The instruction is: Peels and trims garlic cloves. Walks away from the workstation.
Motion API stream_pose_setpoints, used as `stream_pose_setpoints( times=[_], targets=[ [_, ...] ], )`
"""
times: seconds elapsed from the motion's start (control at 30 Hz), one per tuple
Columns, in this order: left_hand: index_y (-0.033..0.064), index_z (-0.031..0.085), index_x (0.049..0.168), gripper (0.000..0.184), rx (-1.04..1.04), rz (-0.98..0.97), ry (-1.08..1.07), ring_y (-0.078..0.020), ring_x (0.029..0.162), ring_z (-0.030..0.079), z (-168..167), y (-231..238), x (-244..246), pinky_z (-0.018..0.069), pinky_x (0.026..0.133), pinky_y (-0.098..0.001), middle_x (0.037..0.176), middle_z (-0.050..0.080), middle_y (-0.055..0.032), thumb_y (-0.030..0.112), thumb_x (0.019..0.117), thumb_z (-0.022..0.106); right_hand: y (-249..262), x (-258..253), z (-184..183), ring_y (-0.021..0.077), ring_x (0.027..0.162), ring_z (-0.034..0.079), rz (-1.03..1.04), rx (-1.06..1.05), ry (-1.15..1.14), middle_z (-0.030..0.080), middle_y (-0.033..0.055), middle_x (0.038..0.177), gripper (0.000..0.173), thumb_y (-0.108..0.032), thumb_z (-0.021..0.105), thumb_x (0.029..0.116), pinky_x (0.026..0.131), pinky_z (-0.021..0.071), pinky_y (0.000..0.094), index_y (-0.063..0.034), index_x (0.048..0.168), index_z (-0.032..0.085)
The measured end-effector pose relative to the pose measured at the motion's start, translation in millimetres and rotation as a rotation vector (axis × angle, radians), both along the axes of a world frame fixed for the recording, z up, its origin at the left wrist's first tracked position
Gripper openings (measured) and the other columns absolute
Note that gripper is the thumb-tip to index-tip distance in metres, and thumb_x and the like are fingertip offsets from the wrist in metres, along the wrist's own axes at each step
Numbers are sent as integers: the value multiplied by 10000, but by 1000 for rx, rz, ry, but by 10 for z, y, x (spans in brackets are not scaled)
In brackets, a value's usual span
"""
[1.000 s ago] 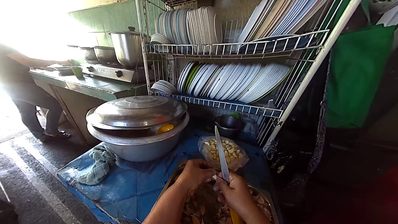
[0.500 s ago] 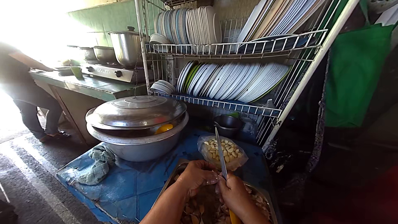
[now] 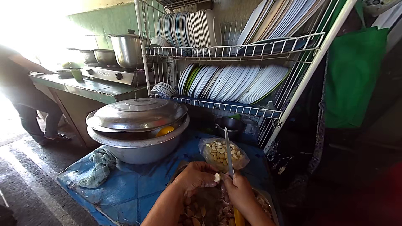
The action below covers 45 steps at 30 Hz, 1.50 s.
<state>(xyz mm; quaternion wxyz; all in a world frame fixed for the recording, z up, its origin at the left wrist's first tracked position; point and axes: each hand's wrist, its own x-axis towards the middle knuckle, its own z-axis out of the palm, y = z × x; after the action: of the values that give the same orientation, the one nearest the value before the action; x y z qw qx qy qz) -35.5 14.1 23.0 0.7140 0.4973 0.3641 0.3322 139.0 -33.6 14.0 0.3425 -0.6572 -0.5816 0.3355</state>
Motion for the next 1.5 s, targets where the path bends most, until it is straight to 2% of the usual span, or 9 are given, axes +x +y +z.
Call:
stream_pose_setpoints(
  times=[0.2, 0.57, 0.67, 0.77, 0.9, 1.1, 1.2, 1.3, 1.5],
  targets=[
    [-42, 661, 1050, 131, 28, 29, 63, -146, 856, 696, -52, 38, 12, 596, 812, -278, 996, 700, -101, -64, 921, 671, 18, 4, -34, 144, 555, 614, 30, -29, -22, 613, 53, 738, 137, -124, 486, 1040, 554, 550, 316, -19, 1065, 571],
    [-42, 598, 1155, 225, -72, -31, 13, -169, 825, 698, -36, -9, 91, 616, 766, -306, 993, 669, -100, -59, 939, 656, 23, 43, -55, 139, 530, 613, -45, 62, 70, 619, 51, 717, 118, -132, 533, 1039, 531, 554, 306, -27, 1018, 584],
    [-32, 615, 1250, 353, 190, -175, 350, -162, 907, 673, -84, 16, 55, 584, 789, -308, 1132, 665, -124, -27, 904, 683, 18, 46, -52, 129, 513, 598, -101, 111, 83, 614, 42, 702, 103, -103, 512, 1029, 503, 535, 294, -32, 1000, 582],
    [-18, 676, 1233, 342, 499, -439, 871, -347, 1163, 623, -129, 5, 113, 485, 1004, -553, 1244, 653, -223, 57, 900, 692, 24, 66, -50, 125, 506, 596, -129, 123, 85, 619, 35, 698, 101, -96, 504, 1025, 486, 527, 283, -31, 1016, 581],
    [-15, 680, 1188, 322, 612, -593, 1112, -453, 1210, 577, -124, -113, 278, 447, 1008, -661, 1240, 632, -266, 69, 878, 715, 48, 73, -73, 129, 525, 606, -94, 69, 42, 628, 39, 727, 91, -124, 544, 1023, 506, 536, 291, -43, 1012, 583],
    [-24, 674, 1246, 332, 529, -284, 817, -308, 1168, 636, -25, -3, 71, 481, 1047, -495, 1239, 665, -209, 130, 952, 677, 44, 96, -63, 157, 581, 620, -48, -17, -14, 645, 79, 854, 282, -138, 517, 1022, 558, 553, 330, -9, 1272, 536],
    [-19, 711, 1125, 214, 261, 30, 445, -125, 884, 696, -17, 39, 2, 581, 848, -284, 1030, 715, -103, 129, 970, 697, 33, 76, -36, 191, 631, 636, 72, -121, -77, 667, 109, 931, 284, -85, 478, 1011, 606, 558, 371, -19, 1282, 531],
    [-51, 680, 1041, 140, 78, 142, 185, -122, 800, 709, -35, 30, 46, 608, 788, -261, 931, 708, -94, 59, 959, 705, 1, 18, -35, 184, 634, 637, 148, -76, -42, 669, 95, 930, 277, -82, 470, 1000, 612, 560, 367, -22, 1264, 525],
    [-31, 636, 1030, 116, -13, 143, 127, -131, 731, 708, -20, -11, 107, 616, 686, -256, 907, 693, -88, 51, 968, 691, -33, -31, -65, 152, 632, 629, 181, 55, 13, 641, 62, 908, 358, -96, 445, 969, 596, 564, 342, -12, 1316, 463]
  ],
)
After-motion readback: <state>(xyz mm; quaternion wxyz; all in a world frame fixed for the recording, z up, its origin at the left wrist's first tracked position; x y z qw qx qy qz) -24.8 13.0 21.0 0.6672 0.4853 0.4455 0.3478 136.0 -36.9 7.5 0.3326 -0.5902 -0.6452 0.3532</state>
